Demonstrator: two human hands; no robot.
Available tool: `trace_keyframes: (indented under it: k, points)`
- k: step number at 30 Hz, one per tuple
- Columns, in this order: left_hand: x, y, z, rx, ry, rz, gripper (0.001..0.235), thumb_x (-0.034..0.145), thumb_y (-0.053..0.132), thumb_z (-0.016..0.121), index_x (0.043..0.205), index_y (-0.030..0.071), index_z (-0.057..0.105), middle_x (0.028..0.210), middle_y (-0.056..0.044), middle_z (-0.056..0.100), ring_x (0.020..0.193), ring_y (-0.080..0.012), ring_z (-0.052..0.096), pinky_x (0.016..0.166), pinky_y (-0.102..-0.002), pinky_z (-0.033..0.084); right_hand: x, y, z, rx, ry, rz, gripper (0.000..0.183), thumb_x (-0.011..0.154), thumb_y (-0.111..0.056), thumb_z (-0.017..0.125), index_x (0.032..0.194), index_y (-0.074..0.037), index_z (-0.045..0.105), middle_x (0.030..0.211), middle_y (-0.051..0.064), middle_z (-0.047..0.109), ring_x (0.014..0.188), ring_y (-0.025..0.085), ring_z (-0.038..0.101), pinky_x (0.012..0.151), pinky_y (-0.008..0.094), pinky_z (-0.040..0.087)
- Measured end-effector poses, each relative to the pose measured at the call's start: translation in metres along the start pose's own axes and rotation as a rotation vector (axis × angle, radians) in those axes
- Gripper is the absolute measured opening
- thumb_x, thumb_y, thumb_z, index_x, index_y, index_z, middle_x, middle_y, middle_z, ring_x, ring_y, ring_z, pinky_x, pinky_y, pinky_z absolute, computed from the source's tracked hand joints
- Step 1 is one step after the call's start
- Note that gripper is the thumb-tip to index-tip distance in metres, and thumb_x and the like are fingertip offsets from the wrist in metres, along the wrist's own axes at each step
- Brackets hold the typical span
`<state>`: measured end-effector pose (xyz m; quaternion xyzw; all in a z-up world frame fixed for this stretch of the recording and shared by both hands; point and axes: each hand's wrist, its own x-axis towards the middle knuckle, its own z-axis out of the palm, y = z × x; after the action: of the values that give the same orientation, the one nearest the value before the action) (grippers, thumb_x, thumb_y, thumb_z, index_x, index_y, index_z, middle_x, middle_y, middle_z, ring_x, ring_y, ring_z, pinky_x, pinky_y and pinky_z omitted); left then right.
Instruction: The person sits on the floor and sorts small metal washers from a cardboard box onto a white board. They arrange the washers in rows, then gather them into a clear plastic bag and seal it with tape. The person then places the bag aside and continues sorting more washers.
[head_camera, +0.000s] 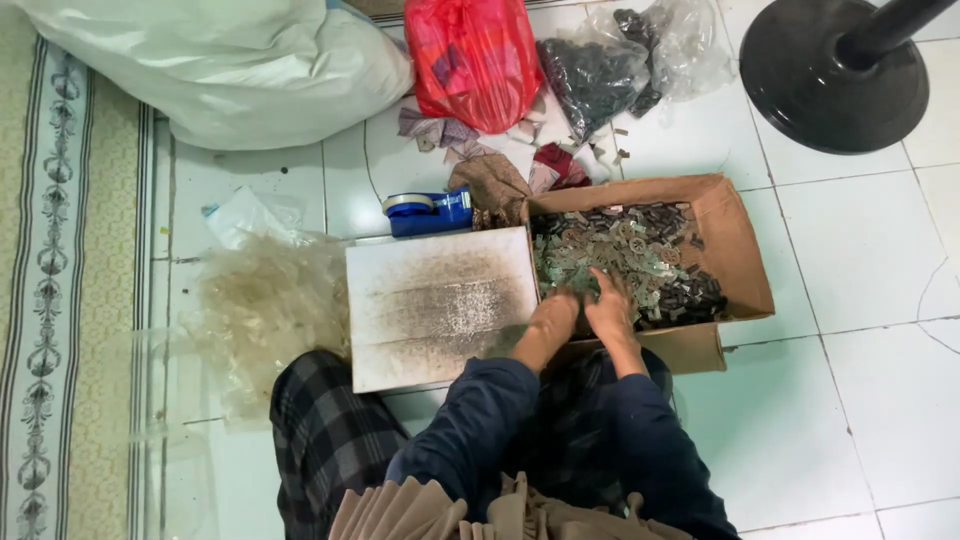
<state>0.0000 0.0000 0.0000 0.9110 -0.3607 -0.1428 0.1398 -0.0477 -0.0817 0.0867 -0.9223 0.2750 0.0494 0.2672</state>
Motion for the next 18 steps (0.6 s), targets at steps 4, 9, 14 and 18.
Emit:
trace_keyframes:
  k: [4, 9, 14, 18]
  points:
    - [0.017, 0.002, -0.012, 0.004, -0.294, -0.181, 0.071, 0.096, 0.013, 0.055, 0.153, -0.017, 0.026, 0.159, -0.041, 0.024, 0.147, -0.0542, 0.031, 0.117, -0.047, 0.04, 0.033, 0.019, 0.013, -0.064, -0.001, 0.019, 0.056, 0.1, -0.037, 0.061, 0.154, -0.03, 0.047, 0.165, 0.012, 0.033, 0.148, 0.039, 0.032, 0.115, 0.062, 0.026]
    - [0.044, -0.026, 0.012, -0.49, -0.229, -0.416, 0.11, 0.088, 0.026, 0.073, 0.159, -0.012, -0.003, 0.163, -0.04, -0.002, 0.149, -0.0577, 0.019, 0.121, -0.058, 0.031, 0.045, 0.018, 0.007, -0.094, -0.101, 0.145, 0.066, 0.103, -0.049, 0.054, 0.163, -0.032, 0.031, 0.171, 0.017, 0.016, 0.158, 0.037, 0.012, 0.118, 0.061, 0.016]
    - [0.042, -0.026, -0.005, -0.565, -0.072, -0.431, 0.109, 0.086, 0.037, 0.071, 0.162, -0.006, 0.006, 0.167, -0.031, 0.001, 0.151, -0.0563, 0.014, 0.124, -0.06, 0.024, 0.058, 0.02, 0.01, -0.084, -0.176, 0.154, 0.068, 0.105, -0.058, 0.047, 0.164, -0.031, 0.027, 0.171, 0.017, 0.014, 0.157, 0.038, 0.008, 0.117, 0.064, 0.014]
    - [0.041, -0.017, 0.006, -0.268, -0.007, -0.295, 0.096, 0.084, 0.047, 0.066, 0.157, -0.004, 0.031, 0.167, -0.026, 0.018, 0.149, -0.0564, 0.018, 0.124, -0.064, 0.02, 0.061, 0.031, 0.019, -0.079, -0.183, 0.098, 0.059, 0.106, -0.05, 0.049, 0.16, -0.034, 0.035, 0.17, 0.014, 0.021, 0.156, 0.037, 0.014, 0.116, 0.064, 0.016]
